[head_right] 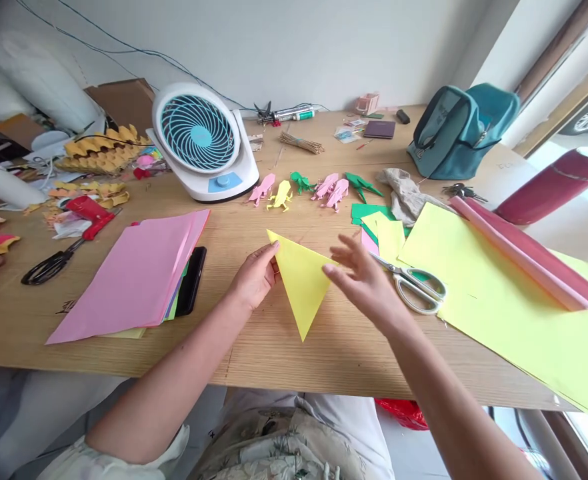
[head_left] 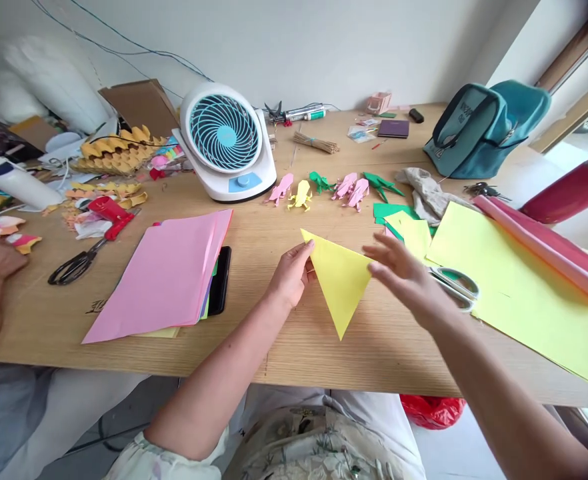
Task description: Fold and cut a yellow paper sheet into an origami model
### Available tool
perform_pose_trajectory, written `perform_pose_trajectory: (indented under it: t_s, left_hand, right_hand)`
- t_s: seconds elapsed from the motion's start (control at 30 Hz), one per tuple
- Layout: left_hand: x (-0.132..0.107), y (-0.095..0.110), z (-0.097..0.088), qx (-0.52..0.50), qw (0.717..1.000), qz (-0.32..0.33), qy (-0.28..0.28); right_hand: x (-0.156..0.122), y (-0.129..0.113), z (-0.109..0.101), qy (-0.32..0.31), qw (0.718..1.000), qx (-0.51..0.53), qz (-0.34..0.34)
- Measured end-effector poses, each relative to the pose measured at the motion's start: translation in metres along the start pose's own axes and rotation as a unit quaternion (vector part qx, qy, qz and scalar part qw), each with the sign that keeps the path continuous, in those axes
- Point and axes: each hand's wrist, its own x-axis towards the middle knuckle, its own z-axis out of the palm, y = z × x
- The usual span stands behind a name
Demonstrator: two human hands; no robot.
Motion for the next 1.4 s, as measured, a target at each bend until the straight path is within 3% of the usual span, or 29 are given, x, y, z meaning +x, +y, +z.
perform_pose_trajectory:
  t_s: [0.17, 0.33, 0.47, 0.6, 0.77, 0.83, 0.9, 0.97, 1.07, 1.13, 1.2, 1.27, 1.4]
  left_hand:
    - [0.007, -0.004, -0.002, -0.032, 0.999, 0.018, 0.012]
    - [0.012, -0.008, -0.017, 0.056, 0.998, 0.027, 0.033]
    - [0.013, -0.006, -0.022, 0.093, 0.994, 0.022, 0.046]
    - [0.011, -0.001, -0.024, 0.126, 0.989, 0.039, 0.061]
    - [0.013, 0.003, -0.034, 0.265, 0.960, 0.077, 0.051]
    - [0.013, 0.004, -0.039, 0.356, 0.930, 0.084, 0.041]
    - [0.009, 0.004, -0.041, 0.462, 0.880, 0.097, 0.050]
    - [0.001, 0.003, -0.038, 0.578, 0.803, 0.130, 0.069]
    - [-0.020, -0.001, -0.027, 0.718, 0.660, 0.210, 0.071]
    - [-0.032, -0.006, -0.019, 0.758, 0.605, 0.242, 0.011]
    - [-0.041, -0.013, -0.013, 0.774, 0.575, 0.247, -0.097]
    - [-0.045, -0.021, -0.012, 0.777, 0.563, 0.225, -0.170]
    - [-0.046, -0.031, -0.015, 0.786, 0.554, 0.190, -0.200]
  right_hand:
    - [0.019, 0.020, 0.025, -0.071, 0.987, 0.124, 0.078]
    - [0.026, 0.034, 0.012, -0.105, 0.988, 0.101, 0.049]
    - [0.030, 0.031, 0.000, -0.076, 0.994, 0.070, 0.034]
    - [0.031, 0.034, 0.004, -0.076, 0.996, 0.037, 0.025]
    - [0.027, 0.041, 0.008, -0.007, 0.995, -0.088, -0.048]
    - [0.026, 0.042, 0.007, 0.020, 0.984, -0.156, -0.079]
    - [0.025, 0.041, 0.006, 0.037, 0.968, -0.222, -0.113]
    - [0.022, 0.040, 0.006, 0.044, 0.945, -0.289, -0.144]
    - [0.012, 0.035, 0.009, 0.027, 0.913, -0.365, -0.181]
    - [0.002, 0.032, 0.014, -0.004, 0.893, -0.398, -0.209]
    - [-0.008, 0.032, 0.021, -0.048, 0.867, -0.435, -0.238]
    - [-0.017, 0.036, 0.025, -0.085, 0.840, -0.474, -0.250]
    - [-0.027, 0.051, 0.028, -0.104, 0.811, -0.516, -0.255]
